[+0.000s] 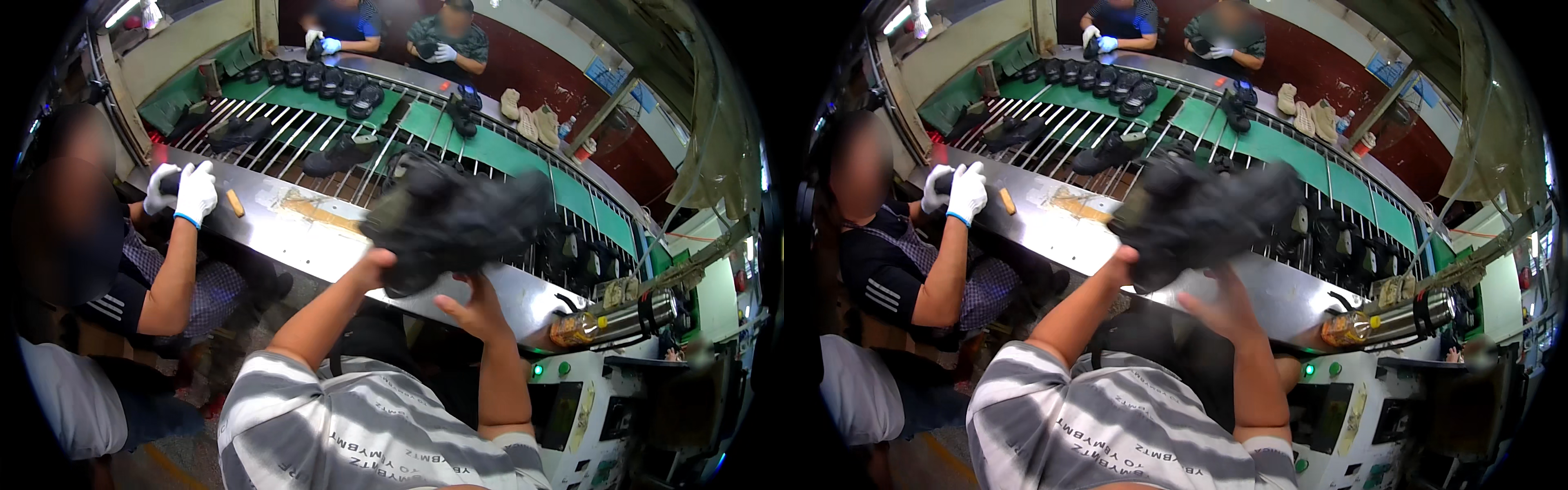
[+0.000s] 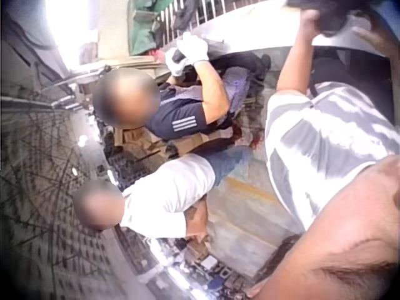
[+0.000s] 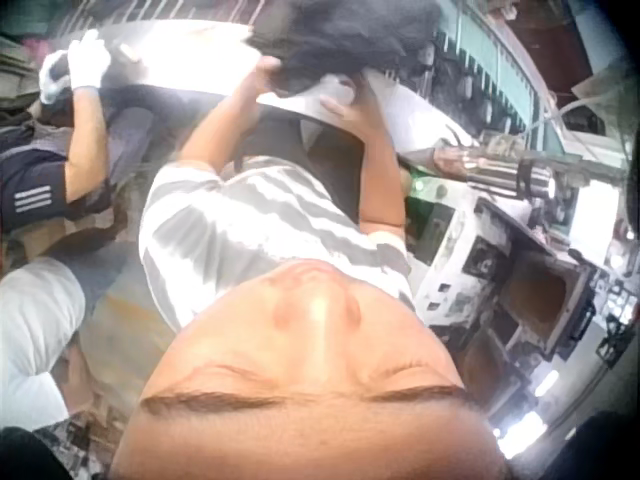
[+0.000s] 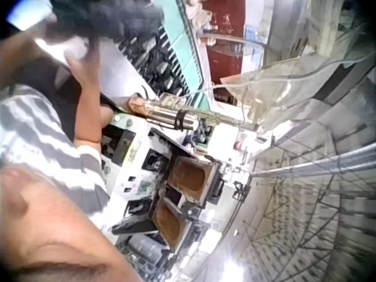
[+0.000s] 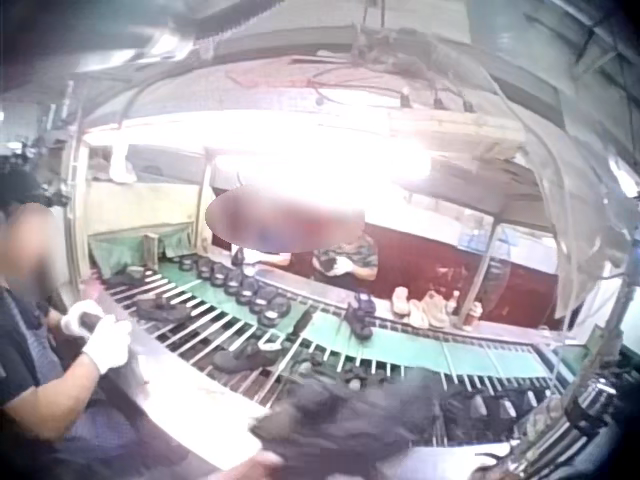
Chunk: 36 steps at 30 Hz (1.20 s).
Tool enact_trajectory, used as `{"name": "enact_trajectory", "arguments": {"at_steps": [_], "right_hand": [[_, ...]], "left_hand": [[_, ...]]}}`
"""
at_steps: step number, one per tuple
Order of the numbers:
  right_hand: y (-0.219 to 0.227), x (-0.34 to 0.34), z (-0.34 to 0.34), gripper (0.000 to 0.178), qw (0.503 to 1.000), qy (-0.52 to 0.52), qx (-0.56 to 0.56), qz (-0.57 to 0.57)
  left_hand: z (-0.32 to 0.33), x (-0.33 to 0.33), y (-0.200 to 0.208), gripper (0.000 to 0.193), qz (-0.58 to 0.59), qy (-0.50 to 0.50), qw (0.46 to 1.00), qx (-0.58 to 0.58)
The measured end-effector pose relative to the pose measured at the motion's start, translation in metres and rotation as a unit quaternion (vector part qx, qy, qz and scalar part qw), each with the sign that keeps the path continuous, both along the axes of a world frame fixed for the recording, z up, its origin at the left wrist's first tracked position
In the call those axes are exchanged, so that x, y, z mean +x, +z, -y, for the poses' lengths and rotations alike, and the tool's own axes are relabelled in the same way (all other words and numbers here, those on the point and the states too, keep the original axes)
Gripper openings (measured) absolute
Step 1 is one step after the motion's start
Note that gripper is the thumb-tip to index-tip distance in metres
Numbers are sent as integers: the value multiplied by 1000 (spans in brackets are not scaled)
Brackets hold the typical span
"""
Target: The person picks up a shoe from a conveyor belt, places it into an industrial machine, presses buttons to operate the machine, and removes the shoe to put it back onto the conveyor.
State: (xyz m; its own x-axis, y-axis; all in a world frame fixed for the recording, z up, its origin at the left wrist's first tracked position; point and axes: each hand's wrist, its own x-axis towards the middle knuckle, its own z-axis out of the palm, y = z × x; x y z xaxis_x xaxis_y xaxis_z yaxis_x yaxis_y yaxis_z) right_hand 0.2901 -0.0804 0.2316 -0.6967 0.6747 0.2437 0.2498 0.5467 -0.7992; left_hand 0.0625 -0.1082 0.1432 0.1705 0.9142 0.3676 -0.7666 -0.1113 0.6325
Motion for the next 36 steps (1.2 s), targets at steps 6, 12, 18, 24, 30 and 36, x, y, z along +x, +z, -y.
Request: {"name": "enact_trajectory", "arguments": {"at_steps": [6,12,18,24,30,36], "right_hand": [[35,-9,-27,52,992,107,64,19],[-26,70,-77,44,992,-73,-32,102],[-86,208,-121,20,939,-296,130,120],[-136,377,-123,10,811,-532,200,140],[-128,409,-123,15,800,-552,125,200],[-133,414,-141,18,799,-577,95,143]], "left_hand": [[79,-119,-36,73,-47,435,888,-141],[121,-157,-150,68,-436,585,658,-185],[89,-153,-135,71,-420,511,703,-259],[49,-193,-108,49,-358,546,745,-132],[-72,-250,-28,11,-262,612,722,-186],[-146,-310,-104,17,-473,563,614,-285]]}}
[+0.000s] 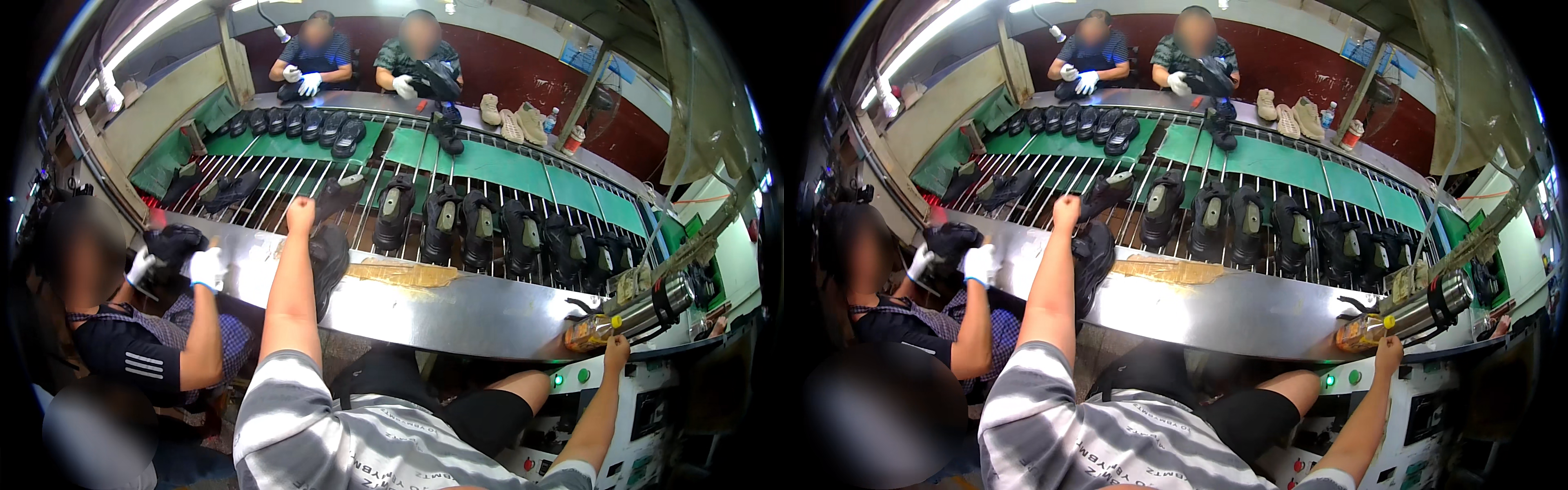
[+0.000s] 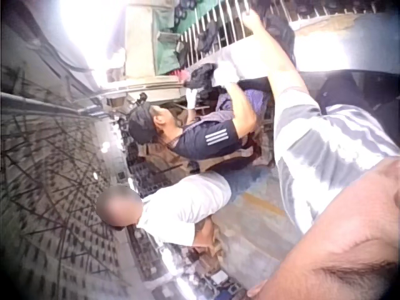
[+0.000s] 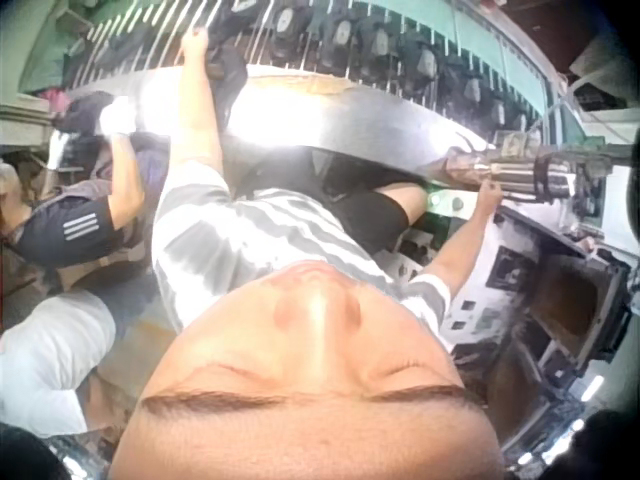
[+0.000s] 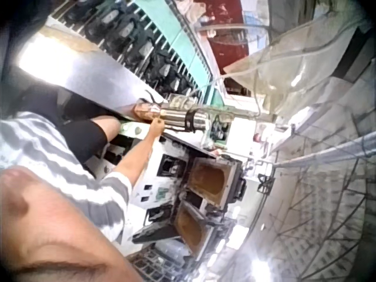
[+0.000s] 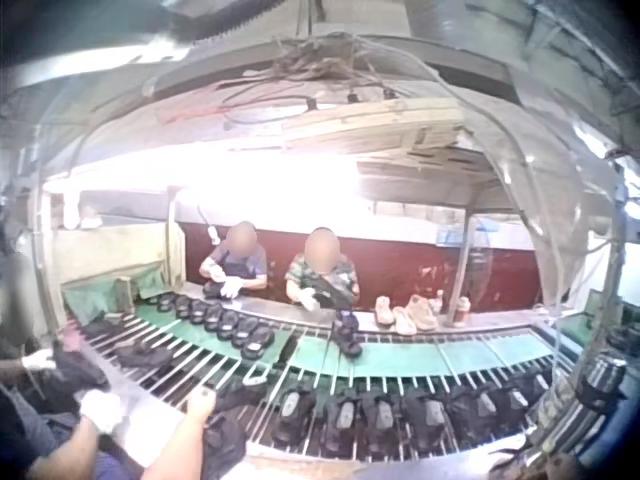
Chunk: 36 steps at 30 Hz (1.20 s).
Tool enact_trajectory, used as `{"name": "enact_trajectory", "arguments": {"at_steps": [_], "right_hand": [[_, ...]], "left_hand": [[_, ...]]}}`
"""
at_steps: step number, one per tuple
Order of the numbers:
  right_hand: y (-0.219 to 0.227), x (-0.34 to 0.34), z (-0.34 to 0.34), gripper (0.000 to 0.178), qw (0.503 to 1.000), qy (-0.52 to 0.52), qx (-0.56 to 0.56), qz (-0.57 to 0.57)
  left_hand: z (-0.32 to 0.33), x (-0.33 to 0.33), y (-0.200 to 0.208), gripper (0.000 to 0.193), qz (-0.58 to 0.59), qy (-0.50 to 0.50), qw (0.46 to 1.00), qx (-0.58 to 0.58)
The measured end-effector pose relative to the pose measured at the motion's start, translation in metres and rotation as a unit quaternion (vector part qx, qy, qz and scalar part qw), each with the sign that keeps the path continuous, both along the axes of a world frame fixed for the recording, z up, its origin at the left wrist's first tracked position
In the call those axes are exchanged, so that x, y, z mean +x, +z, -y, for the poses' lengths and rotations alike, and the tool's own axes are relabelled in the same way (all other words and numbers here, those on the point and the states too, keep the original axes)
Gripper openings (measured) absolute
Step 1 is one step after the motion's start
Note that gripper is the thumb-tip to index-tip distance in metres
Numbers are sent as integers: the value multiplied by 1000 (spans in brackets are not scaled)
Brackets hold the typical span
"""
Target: The person picks up a shoe from a conveyor belt, places it into an industrial machine, presses buttons to operate the machine, and removes the shoe to put it back onto the conveyor.
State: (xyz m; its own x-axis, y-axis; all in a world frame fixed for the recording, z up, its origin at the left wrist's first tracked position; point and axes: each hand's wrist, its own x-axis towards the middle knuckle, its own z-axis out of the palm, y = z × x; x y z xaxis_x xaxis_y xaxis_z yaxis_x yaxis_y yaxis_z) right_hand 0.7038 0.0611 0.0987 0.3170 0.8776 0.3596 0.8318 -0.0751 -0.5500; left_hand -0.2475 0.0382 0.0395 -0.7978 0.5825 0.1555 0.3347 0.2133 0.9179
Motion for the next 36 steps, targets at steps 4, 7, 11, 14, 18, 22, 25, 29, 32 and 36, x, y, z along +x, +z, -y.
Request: {"name": "enact_trajectory", "arguments": {"at_steps": [4,7,11,14,18,22,25,29,32,36], "right_hand": [[-6,21,13,18,999,-32,30,-5],[-9,23,9,18,998,-37,41,-6],[-12,21,7,19,998,-38,35,-36],[-10,17,9,19,998,-52,36,-25],[-1,9,12,21,998,-65,26,7],[2,4,16,20,996,-84,14,-10],[9,-7,17,19,996,-88,-7,-10],[2,1,15,20,996,-82,-12,-24],[8,-6,11,21,994,-104,-22,-16],[12,-18,8,24,983,-159,-55,68]], "left_hand": [[-2,29,5,12,204,-119,965,-110],[7,29,8,12,208,-110,968,-92],[9,29,11,11,198,-153,962,-111],[8,31,9,9,151,-142,972,-113],[6,46,22,9,-10,-149,985,-87],[-7,69,25,12,-132,-160,977,-52],[-18,118,41,10,-83,-218,972,1],[-63,206,61,13,103,-406,907,44],[-121,263,82,20,189,-502,843,30],[-234,321,90,23,289,-534,794,28]]}}
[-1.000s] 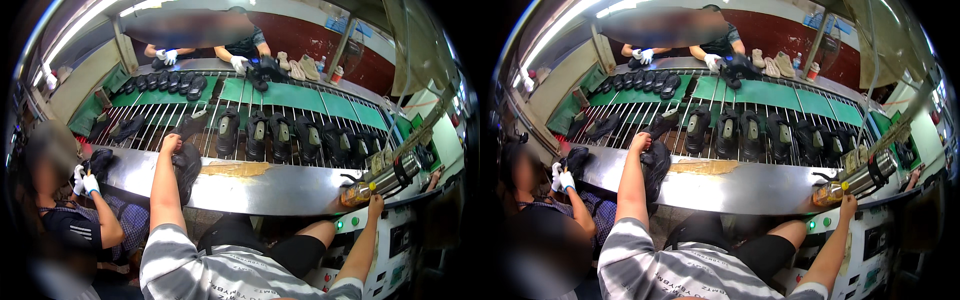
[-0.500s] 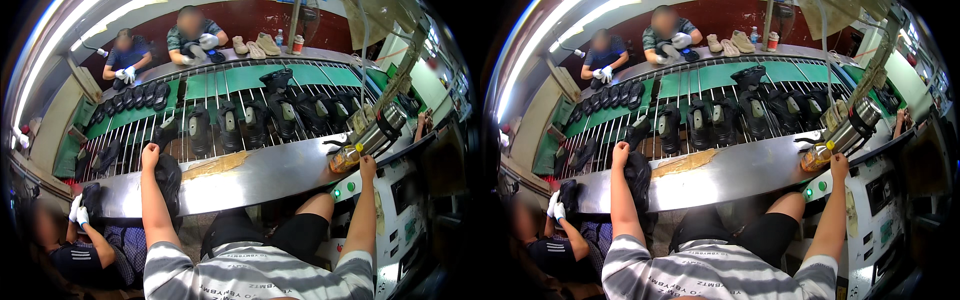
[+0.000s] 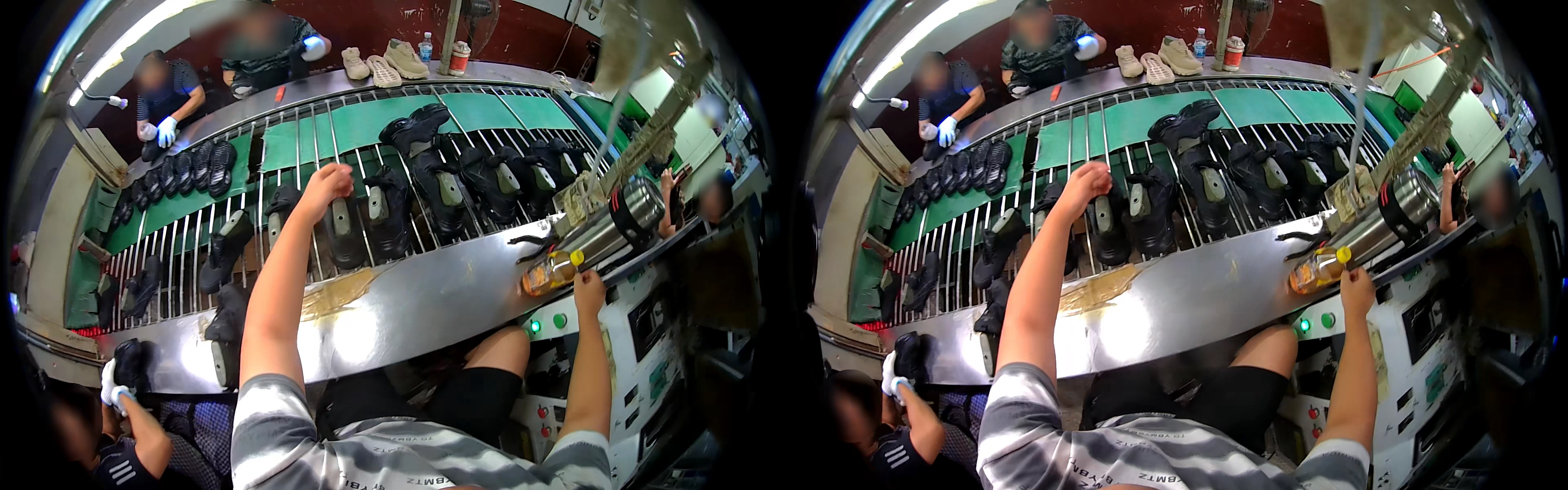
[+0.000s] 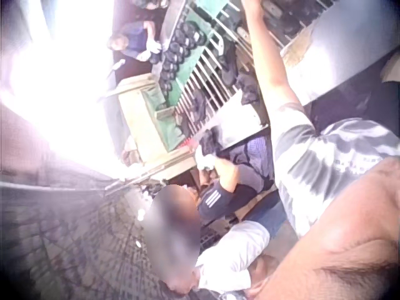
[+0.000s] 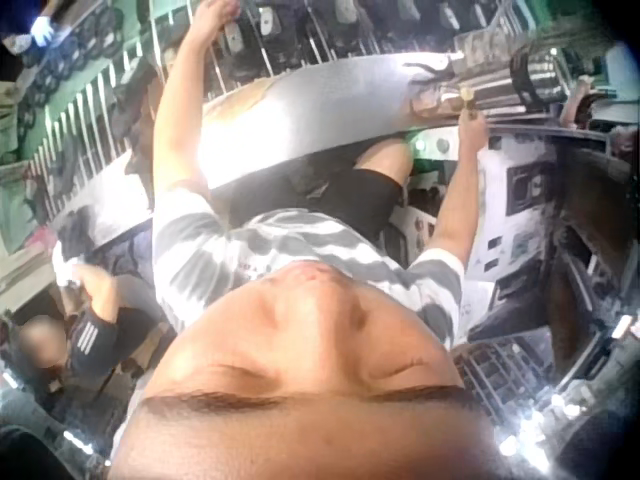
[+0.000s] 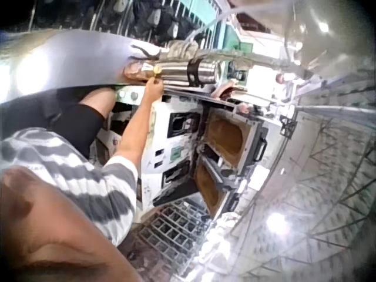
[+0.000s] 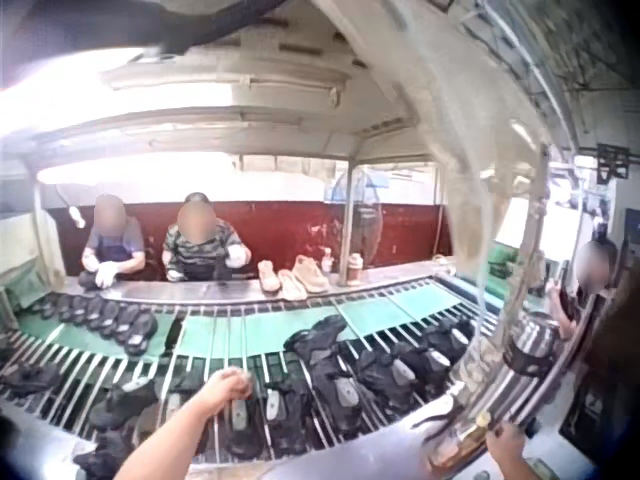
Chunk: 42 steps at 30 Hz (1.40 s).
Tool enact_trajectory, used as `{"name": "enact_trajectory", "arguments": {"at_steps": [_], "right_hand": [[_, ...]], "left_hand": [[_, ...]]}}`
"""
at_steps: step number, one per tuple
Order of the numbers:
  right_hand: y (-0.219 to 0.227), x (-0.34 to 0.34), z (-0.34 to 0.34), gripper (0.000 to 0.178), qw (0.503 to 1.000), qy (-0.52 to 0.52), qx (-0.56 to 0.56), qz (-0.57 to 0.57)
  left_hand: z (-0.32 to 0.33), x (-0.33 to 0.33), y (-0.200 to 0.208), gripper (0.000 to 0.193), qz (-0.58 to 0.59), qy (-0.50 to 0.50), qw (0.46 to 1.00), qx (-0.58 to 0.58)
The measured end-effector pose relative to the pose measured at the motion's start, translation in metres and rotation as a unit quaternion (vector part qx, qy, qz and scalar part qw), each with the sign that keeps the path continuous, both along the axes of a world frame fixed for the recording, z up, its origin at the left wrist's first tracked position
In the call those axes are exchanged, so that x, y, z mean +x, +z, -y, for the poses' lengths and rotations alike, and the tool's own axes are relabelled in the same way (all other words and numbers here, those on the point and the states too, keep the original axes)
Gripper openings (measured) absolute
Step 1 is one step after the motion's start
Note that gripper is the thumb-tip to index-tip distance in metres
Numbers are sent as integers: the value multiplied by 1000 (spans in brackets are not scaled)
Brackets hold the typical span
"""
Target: The person picks up a shoe from a conveyor belt, places it into an industrial machine, presses buttons to operate the machine, and removes the shoe to put it back onto the conveyor.
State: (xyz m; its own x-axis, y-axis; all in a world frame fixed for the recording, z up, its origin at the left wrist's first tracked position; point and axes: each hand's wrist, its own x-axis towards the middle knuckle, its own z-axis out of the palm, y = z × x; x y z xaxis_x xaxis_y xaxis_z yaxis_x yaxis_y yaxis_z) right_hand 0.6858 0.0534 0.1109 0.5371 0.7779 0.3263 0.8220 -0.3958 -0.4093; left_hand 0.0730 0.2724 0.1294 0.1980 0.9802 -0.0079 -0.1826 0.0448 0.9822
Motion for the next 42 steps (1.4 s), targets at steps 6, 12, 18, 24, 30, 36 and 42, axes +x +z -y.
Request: {"name": "enact_trajectory", "arguments": {"at_steps": [6,12,18,24,30,36,42], "right_hand": [[-4,3,-13,21,999,19,-16,48],[0,-2,-9,23,1000,14,-20,-18],[-5,1,-13,27,999,18,-6,-43],[-3,-12,-17,25,993,24,35,-107],[-6,-4,-9,23,991,31,33,-126],[3,5,-5,19,999,40,-32,-15],[-4,0,-6,20,995,83,25,42]], "left_hand": [[-185,76,-47,27,-280,76,957,11],[-278,237,-63,36,-604,-14,795,49],[-349,311,-158,23,-690,26,718,89],[-355,309,-159,20,-653,61,751,77],[-343,271,-119,33,-408,108,906,-31],[-308,214,-35,39,-201,85,974,56],[-102,178,142,35,-349,-30,922,164]]}}
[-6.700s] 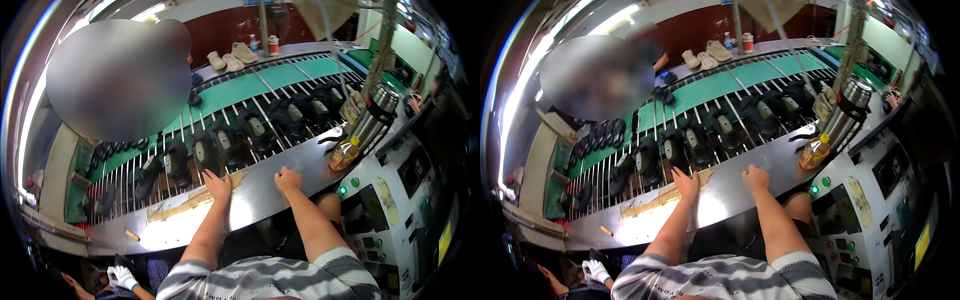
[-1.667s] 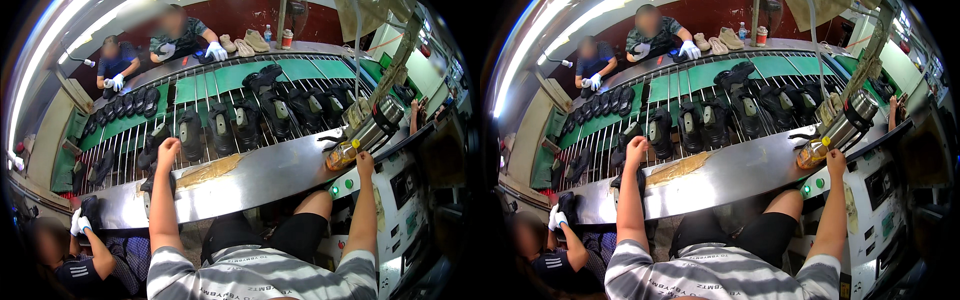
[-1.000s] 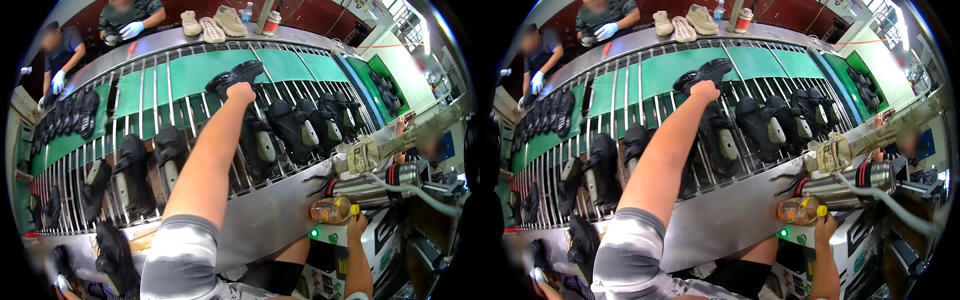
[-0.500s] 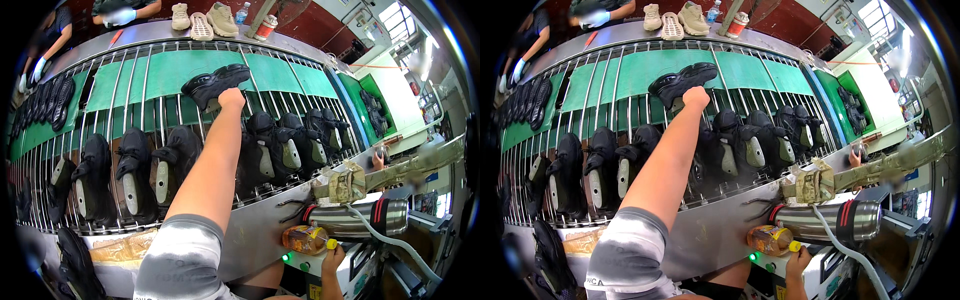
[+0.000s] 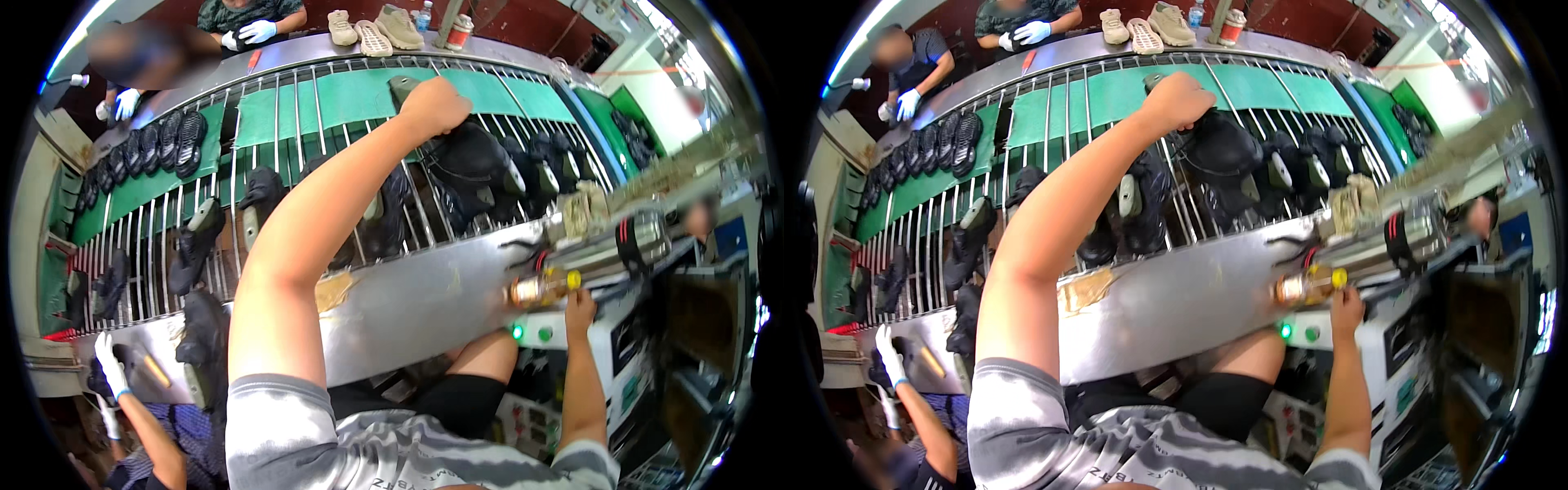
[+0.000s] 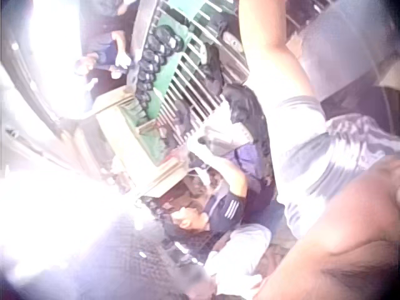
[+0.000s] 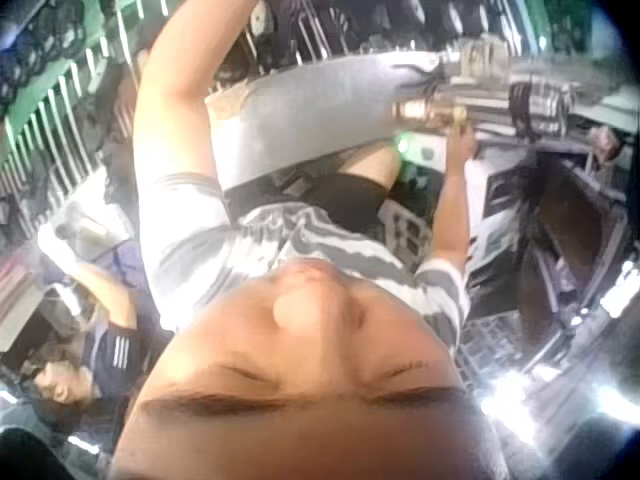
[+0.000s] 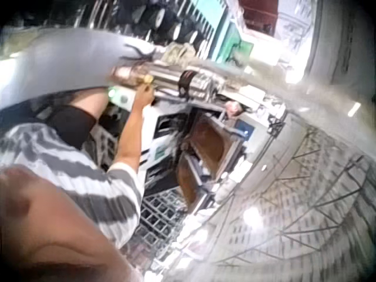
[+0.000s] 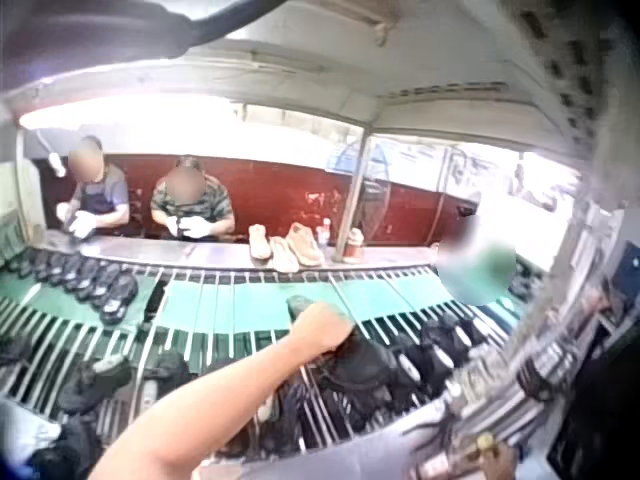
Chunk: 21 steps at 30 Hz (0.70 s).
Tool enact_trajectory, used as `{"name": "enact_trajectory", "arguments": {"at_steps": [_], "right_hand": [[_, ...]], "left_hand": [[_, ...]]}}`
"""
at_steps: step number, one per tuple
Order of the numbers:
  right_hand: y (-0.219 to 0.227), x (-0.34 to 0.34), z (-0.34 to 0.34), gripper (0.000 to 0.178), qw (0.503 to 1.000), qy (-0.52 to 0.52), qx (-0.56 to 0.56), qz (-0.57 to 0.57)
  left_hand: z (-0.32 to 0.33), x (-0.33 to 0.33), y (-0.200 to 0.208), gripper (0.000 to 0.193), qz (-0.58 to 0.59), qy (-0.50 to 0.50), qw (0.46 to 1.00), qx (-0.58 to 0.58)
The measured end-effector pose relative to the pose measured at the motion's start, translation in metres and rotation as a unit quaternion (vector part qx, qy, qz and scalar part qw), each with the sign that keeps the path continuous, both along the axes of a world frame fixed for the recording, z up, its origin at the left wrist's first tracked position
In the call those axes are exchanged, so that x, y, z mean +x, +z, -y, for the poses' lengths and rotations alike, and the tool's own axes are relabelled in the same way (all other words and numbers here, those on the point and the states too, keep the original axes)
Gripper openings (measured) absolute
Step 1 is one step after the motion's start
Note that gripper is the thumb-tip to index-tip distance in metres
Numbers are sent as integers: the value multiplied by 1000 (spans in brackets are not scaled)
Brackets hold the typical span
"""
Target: The person picks up a shoe from a conveyor belt, places it into an industrial machine, presses buttons to operate the machine, and removes the shoe to put it back onto the conveyor.
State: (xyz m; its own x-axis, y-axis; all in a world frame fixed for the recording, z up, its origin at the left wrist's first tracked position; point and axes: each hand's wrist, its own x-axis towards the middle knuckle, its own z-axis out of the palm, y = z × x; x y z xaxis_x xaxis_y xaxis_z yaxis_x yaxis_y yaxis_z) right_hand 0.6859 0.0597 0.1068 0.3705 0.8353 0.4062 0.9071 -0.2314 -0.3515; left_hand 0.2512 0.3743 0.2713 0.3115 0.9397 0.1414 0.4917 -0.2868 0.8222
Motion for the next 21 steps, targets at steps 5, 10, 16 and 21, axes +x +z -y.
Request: {"name": "enact_trajectory", "arguments": {"at_steps": [5,10,16,21], "right_hand": [[0,-146,46,47,955,145,111,-235],[13,-271,151,65,899,367,172,-164],[39,-244,264,69,867,439,175,-155],[27,-174,334,73,909,327,201,-160]], "left_hand": [[187,14,89,33,-55,-145,973,171],[338,53,145,28,-113,-259,954,101],[457,96,162,36,7,-427,904,-25],[477,173,122,41,107,-498,860,19]]}}
